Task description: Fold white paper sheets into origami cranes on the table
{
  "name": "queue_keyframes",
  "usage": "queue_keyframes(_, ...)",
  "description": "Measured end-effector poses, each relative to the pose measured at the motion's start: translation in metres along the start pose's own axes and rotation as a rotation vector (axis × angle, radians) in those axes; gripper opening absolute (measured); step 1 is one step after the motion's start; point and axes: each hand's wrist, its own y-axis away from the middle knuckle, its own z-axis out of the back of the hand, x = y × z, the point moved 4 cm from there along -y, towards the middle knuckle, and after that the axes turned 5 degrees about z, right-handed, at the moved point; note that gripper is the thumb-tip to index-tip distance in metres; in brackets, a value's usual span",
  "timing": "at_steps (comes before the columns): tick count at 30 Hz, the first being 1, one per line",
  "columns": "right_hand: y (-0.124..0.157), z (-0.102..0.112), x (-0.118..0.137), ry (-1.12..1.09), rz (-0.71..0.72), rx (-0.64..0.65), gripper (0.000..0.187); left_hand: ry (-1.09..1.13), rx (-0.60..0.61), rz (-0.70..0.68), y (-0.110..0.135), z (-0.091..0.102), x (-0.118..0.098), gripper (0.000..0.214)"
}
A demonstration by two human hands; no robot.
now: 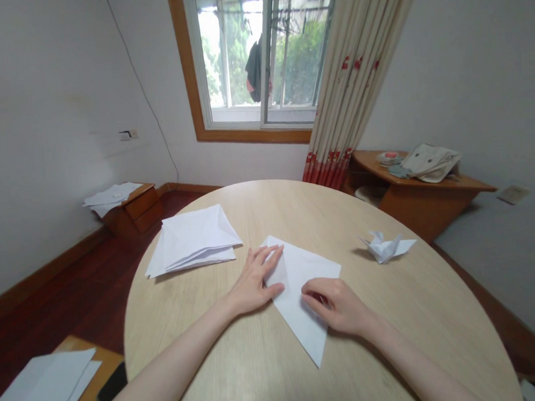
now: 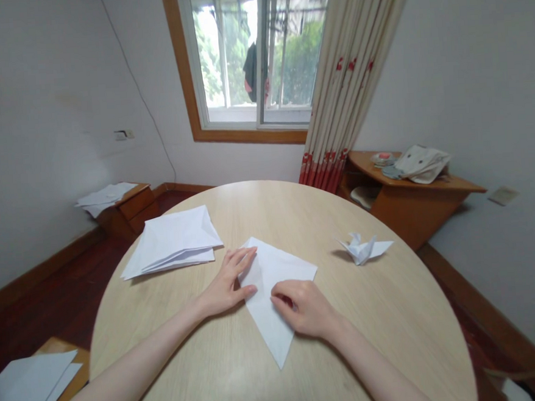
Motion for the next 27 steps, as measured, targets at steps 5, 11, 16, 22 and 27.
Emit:
queue_keyframes(5,-0.002,0.0,-0.017,0.076,-0.044,-0.023,0.016,-0.036,-0.086,-0.033,0.002,0.001,-0.003,0.076)
queue_keyframes(11,0.001,-0.02,-0.028,0.08,-0.018,0.035,0.038,-0.191,-0.294,-0.189,0.008,0.012,-0.02,0.066)
queue_keyframes(16,0.004,-0.029,-0.035,0.113,-0.018,0.057,0.042,-0.364,-0.351,-0.344,0.015,0.015,-0.043,0.034)
queue_keyframes(22,0.002,-0.027,-0.032,0.099,-0.056,0.108,0.043,-0.423,-0.267,-0.303,0.016,0.008,-0.055,0.03)
queue_keyframes(27,0.001,-0.026,-0.03,0.104,-0.085,0.126,0.043,-0.507,-0.215,-0.157,0.012,0.005,-0.054,0.038)
